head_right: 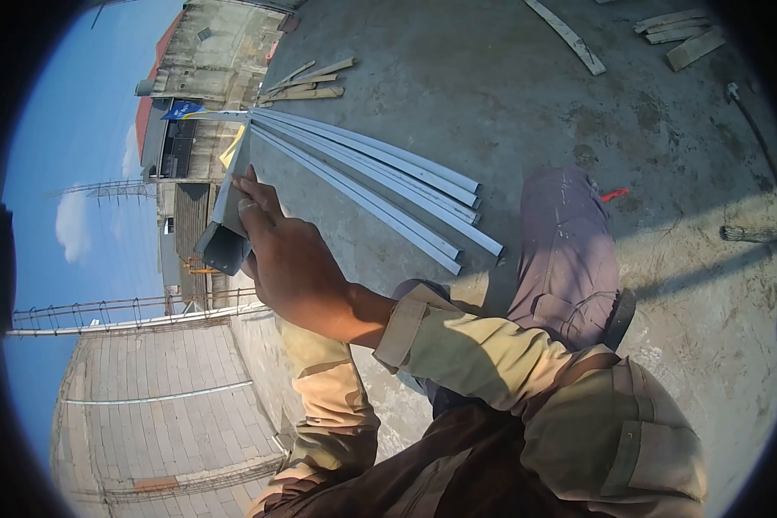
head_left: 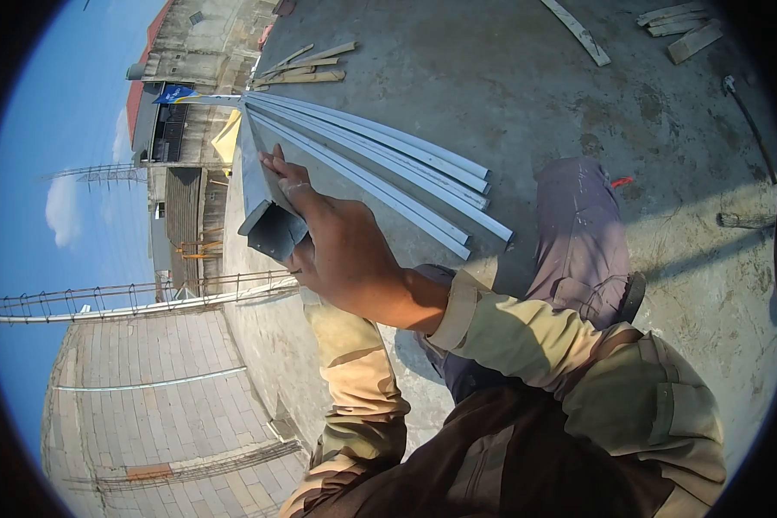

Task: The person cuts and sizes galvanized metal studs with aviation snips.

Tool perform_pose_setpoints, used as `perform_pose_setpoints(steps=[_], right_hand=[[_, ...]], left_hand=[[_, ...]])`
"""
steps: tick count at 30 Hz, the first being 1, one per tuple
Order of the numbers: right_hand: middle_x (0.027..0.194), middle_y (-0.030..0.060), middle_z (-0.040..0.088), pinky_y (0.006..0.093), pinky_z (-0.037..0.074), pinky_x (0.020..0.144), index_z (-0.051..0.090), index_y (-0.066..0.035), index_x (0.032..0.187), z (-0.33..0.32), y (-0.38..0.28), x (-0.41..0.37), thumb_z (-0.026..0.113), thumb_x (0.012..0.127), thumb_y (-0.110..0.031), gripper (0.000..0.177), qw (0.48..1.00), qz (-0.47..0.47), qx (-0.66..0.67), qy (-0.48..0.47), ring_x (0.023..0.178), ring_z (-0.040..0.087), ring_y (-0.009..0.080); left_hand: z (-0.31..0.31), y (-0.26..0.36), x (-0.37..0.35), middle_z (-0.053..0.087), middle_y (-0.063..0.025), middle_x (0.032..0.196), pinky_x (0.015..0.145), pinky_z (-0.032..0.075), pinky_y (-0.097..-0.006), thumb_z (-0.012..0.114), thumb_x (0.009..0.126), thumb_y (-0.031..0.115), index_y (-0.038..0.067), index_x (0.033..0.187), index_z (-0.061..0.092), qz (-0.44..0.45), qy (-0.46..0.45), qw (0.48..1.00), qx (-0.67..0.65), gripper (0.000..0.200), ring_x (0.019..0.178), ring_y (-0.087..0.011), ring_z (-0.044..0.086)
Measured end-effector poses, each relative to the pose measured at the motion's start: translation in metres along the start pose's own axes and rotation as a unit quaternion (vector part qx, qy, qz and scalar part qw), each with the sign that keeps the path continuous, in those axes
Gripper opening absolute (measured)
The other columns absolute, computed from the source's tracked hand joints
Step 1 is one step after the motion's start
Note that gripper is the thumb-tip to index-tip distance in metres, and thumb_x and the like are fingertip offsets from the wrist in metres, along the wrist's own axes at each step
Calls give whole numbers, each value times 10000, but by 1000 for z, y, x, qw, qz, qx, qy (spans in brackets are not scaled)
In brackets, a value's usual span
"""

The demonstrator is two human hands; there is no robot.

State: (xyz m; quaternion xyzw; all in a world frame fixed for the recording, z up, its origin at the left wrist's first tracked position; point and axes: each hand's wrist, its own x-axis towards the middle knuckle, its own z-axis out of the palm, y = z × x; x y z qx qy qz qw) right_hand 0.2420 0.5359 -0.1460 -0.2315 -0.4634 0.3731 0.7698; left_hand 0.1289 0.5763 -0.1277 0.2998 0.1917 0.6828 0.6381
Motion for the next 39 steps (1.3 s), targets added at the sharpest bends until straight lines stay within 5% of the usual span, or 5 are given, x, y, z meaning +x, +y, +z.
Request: perform_pose_setpoints(steps=[8, 17, 20, 33, 39], right_hand=[[1381, 211, 623, 297, 548, 598, 511, 72, 1324, -3, -14, 0, 842, 751, -17, 668, 994, 93, 45, -29, 963, 749, 249], [1551, 209, 447, 369, 577, 634, 444, 79, 1323, 7, -10, 7, 837, 693, 36, 744, 998, -33, -21, -50, 842, 719, 361], [1282, 244, 667, 304, 612, 669, 576, 61, 1208, 9, -31, 11, 879, 692, 10, 601, 991, 97, -37, -90, 1037, 741, 290], [948, 188, 657, 407, 550, 715, 571, 65, 1297, 5, 2, -46, 843, 664, -41, 697, 963, -97, -122, -222, 833, 679, 343], [864, 159, 567, 413, 526, 716, 484, 114, 1404, 11, 5, -84, 763, 587, 32, 867, 898, -167, -146, -381, 786, 607, 339]], left_hand=[[-9, -5, -4, 515, -245, 1437, 1133, 461, -390, 464, 1075, 328, -112, 1504, 319, 8, -1, 997, -75, 632, 1298, -297, 557], [-17, -2, -6, 511, -250, 1441, 1137, 458, -395, 469, 1073, 335, -116, 1503, 317, 13, -13, 988, -154, 641, 1299, -301, 557], [-20, -1, -6, 510, -252, 1442, 1138, 457, -397, 470, 1072, 337, -117, 1502, 317, 11, -18, 983, -181, 644, 1300, -302, 557], [-61, 73, -55, 445, -303, 1498, 1141, 452, -491, 542, 1050, 395, -140, 1501, 291, -79, 48, 995, -47, 743, 1319, -358, 540], [-63, 93, -105, 620, -207, 1080, 860, 617, -455, 737, 935, 133, -124, 1263, 492, -132, 231, 961, 79, 483, 1015, -335, 673]])
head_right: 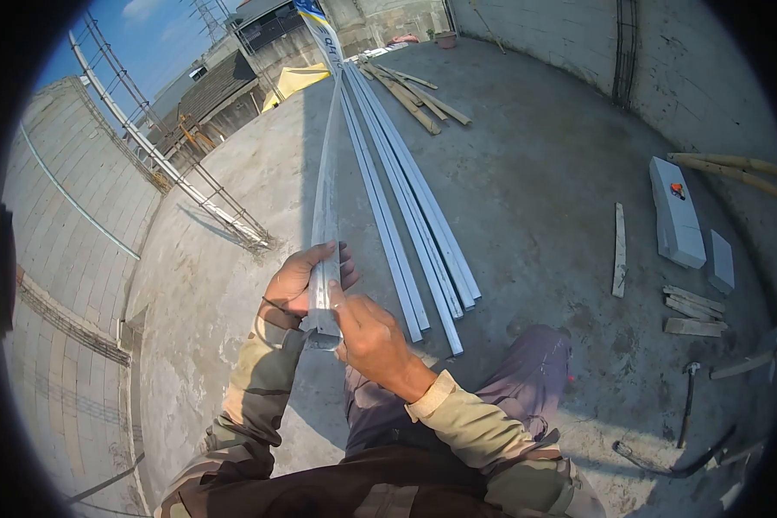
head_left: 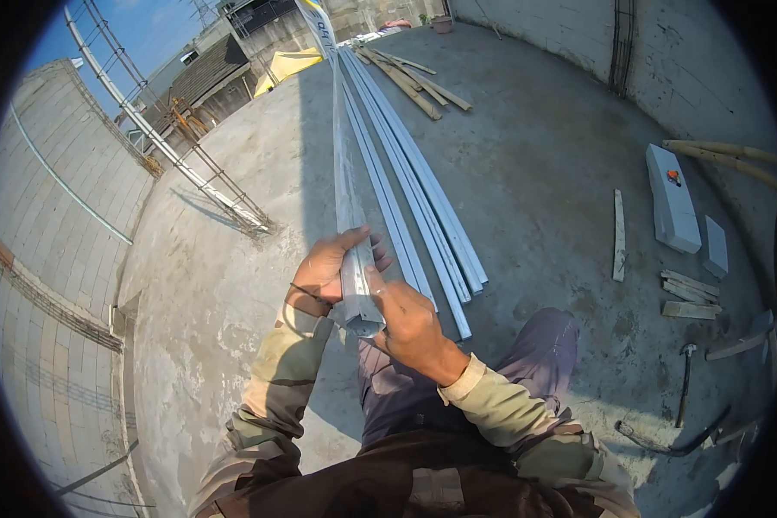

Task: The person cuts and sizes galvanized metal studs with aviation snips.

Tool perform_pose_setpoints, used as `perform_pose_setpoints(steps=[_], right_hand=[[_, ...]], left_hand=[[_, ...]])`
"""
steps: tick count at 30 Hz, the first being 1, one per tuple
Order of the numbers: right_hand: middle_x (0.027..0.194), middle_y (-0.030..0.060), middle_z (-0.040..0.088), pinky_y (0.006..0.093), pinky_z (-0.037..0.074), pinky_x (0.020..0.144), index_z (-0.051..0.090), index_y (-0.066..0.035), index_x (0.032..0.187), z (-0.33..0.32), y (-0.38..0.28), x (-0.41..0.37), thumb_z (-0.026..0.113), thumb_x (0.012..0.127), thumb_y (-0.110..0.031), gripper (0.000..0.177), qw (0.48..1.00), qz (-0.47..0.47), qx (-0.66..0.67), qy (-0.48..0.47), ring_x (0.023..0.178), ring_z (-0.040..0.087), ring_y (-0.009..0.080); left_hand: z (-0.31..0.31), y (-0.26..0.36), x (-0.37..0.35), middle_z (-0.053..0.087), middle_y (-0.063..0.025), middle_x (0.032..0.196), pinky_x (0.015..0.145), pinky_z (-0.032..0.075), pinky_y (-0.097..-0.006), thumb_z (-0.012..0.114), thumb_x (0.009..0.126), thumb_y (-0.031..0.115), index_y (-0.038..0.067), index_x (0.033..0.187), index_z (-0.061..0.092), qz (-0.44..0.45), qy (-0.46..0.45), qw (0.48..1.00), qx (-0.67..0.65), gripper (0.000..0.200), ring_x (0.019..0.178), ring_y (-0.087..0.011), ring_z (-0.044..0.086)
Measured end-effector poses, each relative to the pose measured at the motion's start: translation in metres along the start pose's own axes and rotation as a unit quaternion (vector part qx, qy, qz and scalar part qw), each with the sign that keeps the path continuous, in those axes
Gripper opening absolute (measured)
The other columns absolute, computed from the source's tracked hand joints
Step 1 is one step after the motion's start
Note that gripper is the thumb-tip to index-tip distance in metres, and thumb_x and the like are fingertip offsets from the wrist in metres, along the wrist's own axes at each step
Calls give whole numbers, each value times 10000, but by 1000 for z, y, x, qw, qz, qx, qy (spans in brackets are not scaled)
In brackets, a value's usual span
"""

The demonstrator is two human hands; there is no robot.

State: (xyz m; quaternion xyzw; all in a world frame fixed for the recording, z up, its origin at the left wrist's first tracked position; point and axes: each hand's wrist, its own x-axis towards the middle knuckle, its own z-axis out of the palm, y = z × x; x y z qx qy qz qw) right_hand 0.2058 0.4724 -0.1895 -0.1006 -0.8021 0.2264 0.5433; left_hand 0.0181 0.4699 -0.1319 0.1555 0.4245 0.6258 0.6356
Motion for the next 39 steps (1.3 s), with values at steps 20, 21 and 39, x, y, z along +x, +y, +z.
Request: perform_pose_setpoints(steps=[20, 21, 39], right_hand=[[1392, 169, 597, 444, 436, 1111, 582, -12, 1398, 21, 49, 52, 560, 946, 30, 454, 968, 106, 225, -39, 1313, 547, 309], [1433, 176, 569, 468, 402, 1148, 567, -21, 1418, 26, 52, 56, 545, 931, 52, 492, 978, 65, 196, -20, 1360, 512, 331], [1441, 206, 576, 496, 395, 1168, 547, 1, 1421, 41, 107, 34, 485, 818, 143, 623, 971, -32, 27, -237, 1389, 498, 394]], left_hand=[[-78, -87, -37, 601, -176, 1151, 940, 590, -383, 647, 958, 124, -56, 1242, 503, 88, -92, 971, -203, 365, 883, -178, 655], [-69, -88, -41, 599, -160, 1146, 955, 582, -370, 623, 966, 123, -72, 1278, 488, 99, -68, 977, -178, 392, 871, -164, 640], [-77, -110, -50, 569, -198, 1266, 1165, 450, -475, 622, 959, 170, -70, 1436, 411, 86, -22, 991, -104, 574, 1085, -253, 637]])
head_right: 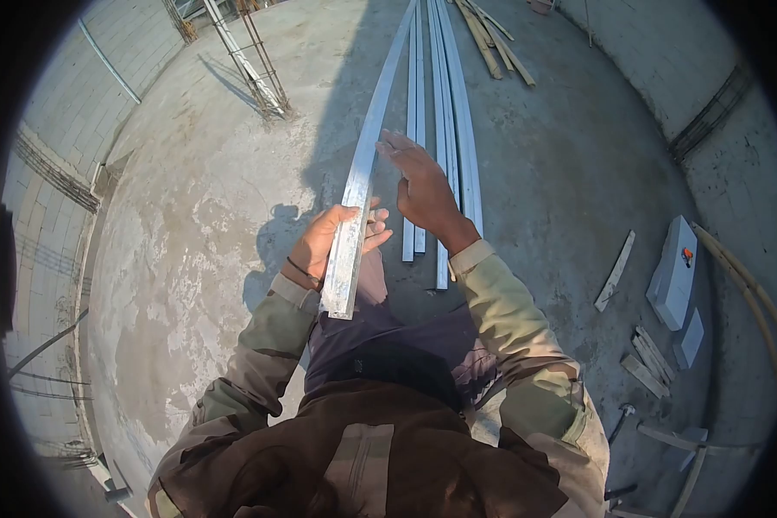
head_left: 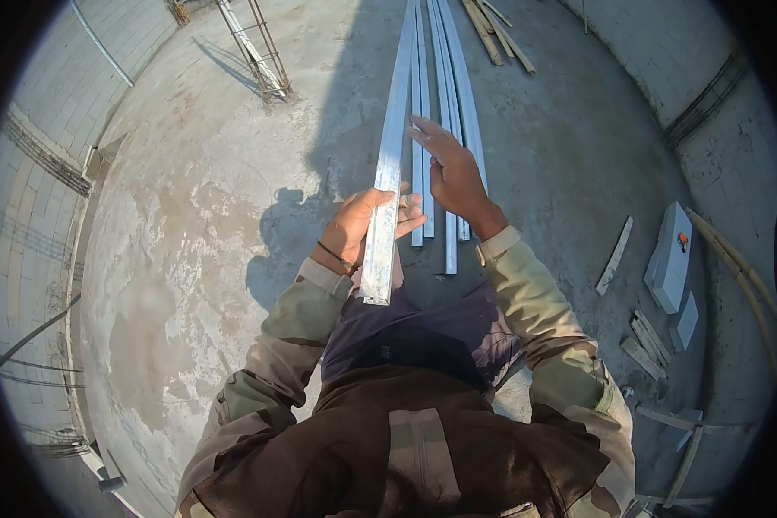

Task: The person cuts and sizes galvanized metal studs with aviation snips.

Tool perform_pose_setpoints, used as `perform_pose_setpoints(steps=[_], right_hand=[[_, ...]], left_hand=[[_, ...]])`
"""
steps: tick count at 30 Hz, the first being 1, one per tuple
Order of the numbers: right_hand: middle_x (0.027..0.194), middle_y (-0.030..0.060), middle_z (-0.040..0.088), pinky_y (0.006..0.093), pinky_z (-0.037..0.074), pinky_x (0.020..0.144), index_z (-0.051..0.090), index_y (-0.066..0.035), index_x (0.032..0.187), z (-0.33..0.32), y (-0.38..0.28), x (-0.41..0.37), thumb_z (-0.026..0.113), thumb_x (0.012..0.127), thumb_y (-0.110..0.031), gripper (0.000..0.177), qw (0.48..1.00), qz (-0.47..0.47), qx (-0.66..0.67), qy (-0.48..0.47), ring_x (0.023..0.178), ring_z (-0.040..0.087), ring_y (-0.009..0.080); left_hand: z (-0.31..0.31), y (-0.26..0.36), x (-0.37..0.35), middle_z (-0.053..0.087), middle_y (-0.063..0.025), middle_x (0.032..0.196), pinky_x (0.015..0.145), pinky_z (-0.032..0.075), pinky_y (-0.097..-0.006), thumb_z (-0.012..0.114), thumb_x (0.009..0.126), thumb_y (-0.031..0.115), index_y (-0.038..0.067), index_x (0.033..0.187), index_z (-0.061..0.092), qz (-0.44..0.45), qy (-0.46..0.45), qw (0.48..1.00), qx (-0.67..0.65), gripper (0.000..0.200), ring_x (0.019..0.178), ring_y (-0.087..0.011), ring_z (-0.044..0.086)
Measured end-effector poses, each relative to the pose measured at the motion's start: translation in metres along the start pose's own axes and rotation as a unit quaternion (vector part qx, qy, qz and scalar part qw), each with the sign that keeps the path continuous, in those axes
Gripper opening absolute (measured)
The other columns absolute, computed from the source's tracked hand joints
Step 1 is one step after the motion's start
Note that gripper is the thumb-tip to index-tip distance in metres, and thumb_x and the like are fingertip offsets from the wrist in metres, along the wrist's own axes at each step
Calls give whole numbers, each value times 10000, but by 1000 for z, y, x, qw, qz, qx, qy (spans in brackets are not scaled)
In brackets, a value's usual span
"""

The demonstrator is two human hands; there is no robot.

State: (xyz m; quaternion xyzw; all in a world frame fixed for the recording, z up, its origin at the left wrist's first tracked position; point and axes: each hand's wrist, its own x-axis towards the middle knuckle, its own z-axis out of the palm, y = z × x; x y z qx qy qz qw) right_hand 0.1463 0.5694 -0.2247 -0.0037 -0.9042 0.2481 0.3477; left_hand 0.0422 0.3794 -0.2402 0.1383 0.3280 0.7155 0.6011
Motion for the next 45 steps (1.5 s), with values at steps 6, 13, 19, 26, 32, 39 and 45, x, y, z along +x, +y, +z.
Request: perform_pose_setpoints(steps=[6, 13, 19, 26, 32, 39, 45], right_hand=[[1259, 205, 671, 401, 529, 1015, 580, 58, 1324, 24, 18, -25, 548, 1001, -91, 358, 846, 384, 364, 68, 1153, 664, 261], [888, 146, 707, 240, 544, 495, 650, 125, 1131, 28, -13, -40, 587, 1036, -356, 495, 580, 524, 623, 13, 617, 657, 147], [691, 93, 657, 260, 462, 349, 694, 138, 1021, 34, 16, -33, 607, 982, -257, 406, 616, 506, 603, -21, 400, 521, 103], [1084, 184, 707, 356, 604, 859, 604, 81, 1252, -23, 60, -103, 621, 1043, -304, 439, 727, 486, 470, 117, 984, 727, 235], [957, 153, 741, 334, 567, 765, 684, 28, 1072, -149, 84, -416, 678, 928, -155, 232, 640, 623, 42, 447, 856, 729, 231], [1200, 246, 672, 430, 537, 930, 671, -16, 1163, -6, 28, -559, 759, 859, -228, 381, 583, 778, -205, 114, 1119, 642, 420], [1701, 199, 111, 743, 427, 1009, 167, -91, 1638, 64, 89, -598, 582, 967, -492, 885, 622, 660, -376, -190, 1556, 165, 437]], left_hand=[[-9, -14, 3, 521, -260, 1360, 1174, 434, -500, 588, 977, 183, -85, 1488, 334, 13, -41, 998, -44, 630, 1202, -326, 604], [7, -55, 19, 517, -262, 1323, 1144, 450, -579, 603, 969, 167, -79, 1378, 404, -11, -1, 999, -33, 517, 1260, -383, 582], [-2, -59, 44, 621, -150, 1067, 1029, 554, -511, 626, 963, 141, -32, 1262, 481, 4, 44, 999, -21, 374, 926, -275, 676], [-50, -72, 101, 578, -144, 1101, 861, 543, -375, 645, 934, 125, -69, 1440, 401, -6, 3, 996, -86, 594, 878, -203, 570], [-103, -85, 143, 484, -105, 1210, 974, 541, -309, 581, 984, 109, 10, 1545, 261, -71, -57, 988, -123, 653, 922, -157, 541], [-118, -90, 182, 492, -134, 1238, 1007, 529, -334, 572, 970, 91, -11, 1533, 288, -92, -68, 982, -150, 639, 926, -172, 545], [-99, -102, 190, 559, -124, 1193, 971, 544, -350, 618, 956, 141, -38, 1466, 365, -40, -14, 997, -60, 597, 934, -171, 577]])
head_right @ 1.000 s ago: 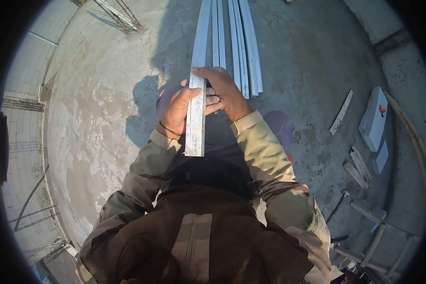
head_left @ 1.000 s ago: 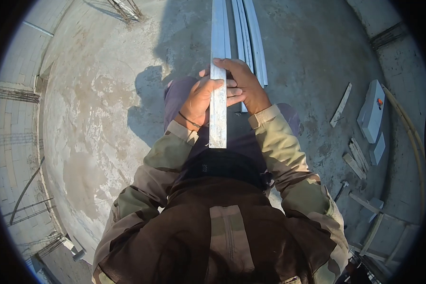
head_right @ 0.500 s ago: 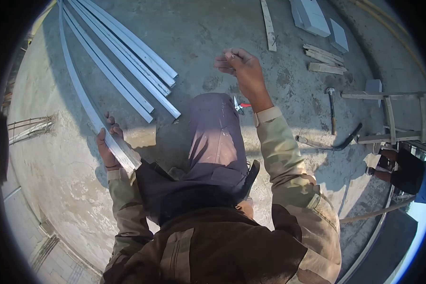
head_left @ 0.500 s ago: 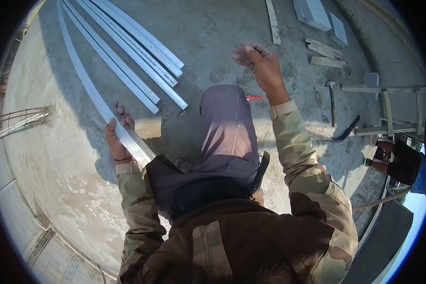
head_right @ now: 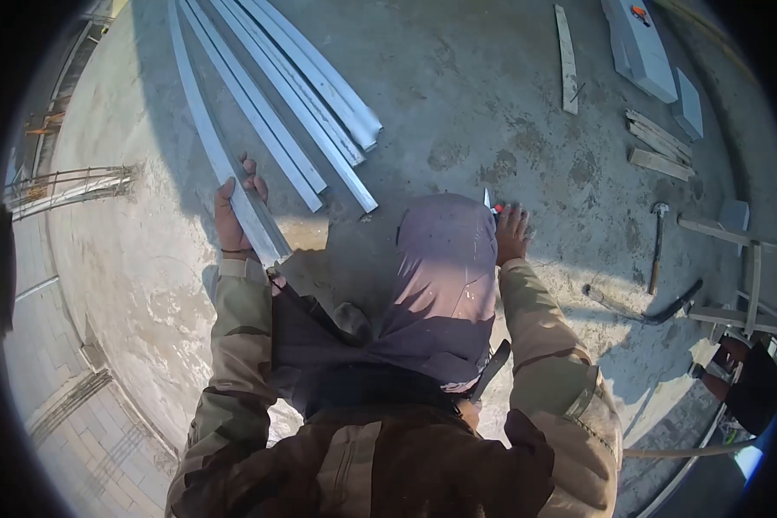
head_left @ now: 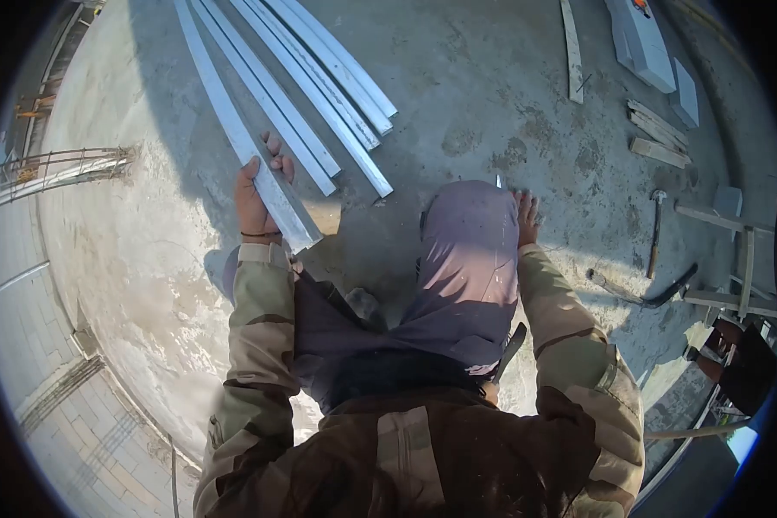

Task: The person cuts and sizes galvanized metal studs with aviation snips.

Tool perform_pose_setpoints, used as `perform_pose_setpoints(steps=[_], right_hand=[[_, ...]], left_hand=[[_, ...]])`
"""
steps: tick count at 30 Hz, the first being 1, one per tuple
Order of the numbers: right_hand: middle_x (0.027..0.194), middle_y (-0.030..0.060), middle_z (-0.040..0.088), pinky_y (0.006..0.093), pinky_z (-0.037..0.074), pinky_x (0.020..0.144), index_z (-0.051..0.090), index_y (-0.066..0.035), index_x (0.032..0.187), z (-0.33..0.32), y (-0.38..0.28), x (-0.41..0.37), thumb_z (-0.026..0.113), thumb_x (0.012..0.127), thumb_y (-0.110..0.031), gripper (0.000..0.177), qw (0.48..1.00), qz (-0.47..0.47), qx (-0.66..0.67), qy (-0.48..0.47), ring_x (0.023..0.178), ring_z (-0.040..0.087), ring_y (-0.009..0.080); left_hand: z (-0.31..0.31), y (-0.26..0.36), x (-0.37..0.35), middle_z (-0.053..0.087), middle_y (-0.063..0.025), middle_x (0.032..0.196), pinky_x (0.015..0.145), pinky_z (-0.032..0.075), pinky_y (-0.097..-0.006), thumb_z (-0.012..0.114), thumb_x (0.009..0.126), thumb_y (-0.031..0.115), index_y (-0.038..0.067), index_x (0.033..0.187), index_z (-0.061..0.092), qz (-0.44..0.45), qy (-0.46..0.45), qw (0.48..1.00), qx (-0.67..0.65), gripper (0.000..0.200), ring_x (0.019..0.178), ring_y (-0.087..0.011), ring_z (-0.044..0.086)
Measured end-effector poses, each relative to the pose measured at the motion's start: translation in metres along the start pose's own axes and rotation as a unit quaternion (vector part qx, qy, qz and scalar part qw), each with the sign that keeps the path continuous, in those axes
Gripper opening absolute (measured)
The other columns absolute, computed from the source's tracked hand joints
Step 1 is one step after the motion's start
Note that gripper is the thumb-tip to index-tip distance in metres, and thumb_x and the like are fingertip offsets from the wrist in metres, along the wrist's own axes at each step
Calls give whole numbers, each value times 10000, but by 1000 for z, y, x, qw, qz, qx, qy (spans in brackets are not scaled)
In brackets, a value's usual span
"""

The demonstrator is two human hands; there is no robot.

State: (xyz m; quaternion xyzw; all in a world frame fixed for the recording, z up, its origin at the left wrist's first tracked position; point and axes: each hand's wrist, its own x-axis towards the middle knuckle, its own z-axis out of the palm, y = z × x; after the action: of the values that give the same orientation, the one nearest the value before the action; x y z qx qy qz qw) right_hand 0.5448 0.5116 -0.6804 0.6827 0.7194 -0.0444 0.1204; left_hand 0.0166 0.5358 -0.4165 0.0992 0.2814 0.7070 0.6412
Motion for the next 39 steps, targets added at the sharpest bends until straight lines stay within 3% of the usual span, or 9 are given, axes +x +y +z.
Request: perform_pose_setpoints(steps=[1, 3, 17, 26, 29, 31, 33, 35, 39], right_hand=[[1692, 169, 137, 704, 482, 974, 175, -102, 1640, 28, 11, 7, 527, 996, -470, 821, 996, -16, -83, -14, 1548, 186, 428], [1475, 211, 471, 606, 559, 883, 402, -54, 1514, 35, 21, 10, 479, 1031, -384, 590, 986, -79, -120, 79, 1402, 455, 421], [1236, 207, 588, 508, 570, 851, 512, -52, 1374, -10, -13, 22, 460, 1036, -388, 478, 991, -30, 27, -127, 1175, 582, 369], [1082, 204, 664, 445, 577, 831, 583, -51, 1284, -50, 34, 58, 448, 1039, -390, 439, 967, 52, 231, -93, 1029, 663, 336], [1030, 203, 689, 424, 580, 824, 606, -51, 1254, -134, 72, 86, 444, 1040, -391, 433, 841, 131, 523, -30, 981, 691, 325], [918, 154, 664, 430, 582, 704, 554, 14, 1066, -268, 35, 60, 427, 1051, -285, 325, 736, 132, 661, 55, 819, 692, 288], [943, 148, 656, 470, 588, 743, 571, 26, 1144, -343, 19, 42, 496, 1044, -273, 324, 663, 87, 738, 90, 866, 675, 288], [995, 153, 657, 478, 596, 747, 547, 54, 1186, -403, -29, 8, 526, 1055, -233, 316, 661, 56, 743, 87, 855, 692, 291], [1112, 143, 630, 473, 565, 874, 436, 101, 1426, -426, -134, -88, 599, 1020, -141, 501, 515, -63, 832, -194, 1025, 659, 283]], left_hand=[[-5, 0, 1, 570, -138, 1210, 992, 549, -352, 628, 958, 141, -45, 1474, 365, 11, -4, 1000, 3, 608, 936, -176, 594], [-16, -2, 0, 588, -152, 1221, 1006, 561, -360, 649, 947, 146, -50, 1480, 371, 25, 6, 1000, 12, 632, 923, -179, 614], [16, -10, -3, 585, -198, 1168, 1041, 559, -442, 612, 930, 107, -56, 1405, 399, 53, 8, 998, -43, 545, 919, -206, 627], [13, -4, -9, 572, -179, 1230, 1007, 574, -370, 607, 944, 140, -62, 1436, 393, 68, -24, 993, -89, 573, 911, -154, 645], [21, -9, -6, 568, -209, 1288, 1011, 575, -365, 604, 938, 143, -66, 1441, 389, 67, -5, 994, -86, 585, 904, -147, 644], [22, -16, 1, 568, -220, 1306, 1014, 573, -362, 602, 939, 147, -66, 1442, 390, 68, -12, 994, -82, 586, 909, -143, 645], [28, -21, 7, 574, -236, 1328, 1023, 571, -357, 596, 942, 154, -62, 1447, 394, 76, -4, 995, -63, 585, 907, -138, 654], [33, -28, 11, 582, -233, 1319, 1025, 570, -358, 595, 948, 159, -62, 1447, 395, 72, 0, 995, -66, 581, 910, -141, 660], [42, -44, 22, 567, -260, 1372, 1034, 563, -383, 597, 968, 187, -61, 1453, 388, 59, 9, 996, -59, 583, 1012, -175, 667]])
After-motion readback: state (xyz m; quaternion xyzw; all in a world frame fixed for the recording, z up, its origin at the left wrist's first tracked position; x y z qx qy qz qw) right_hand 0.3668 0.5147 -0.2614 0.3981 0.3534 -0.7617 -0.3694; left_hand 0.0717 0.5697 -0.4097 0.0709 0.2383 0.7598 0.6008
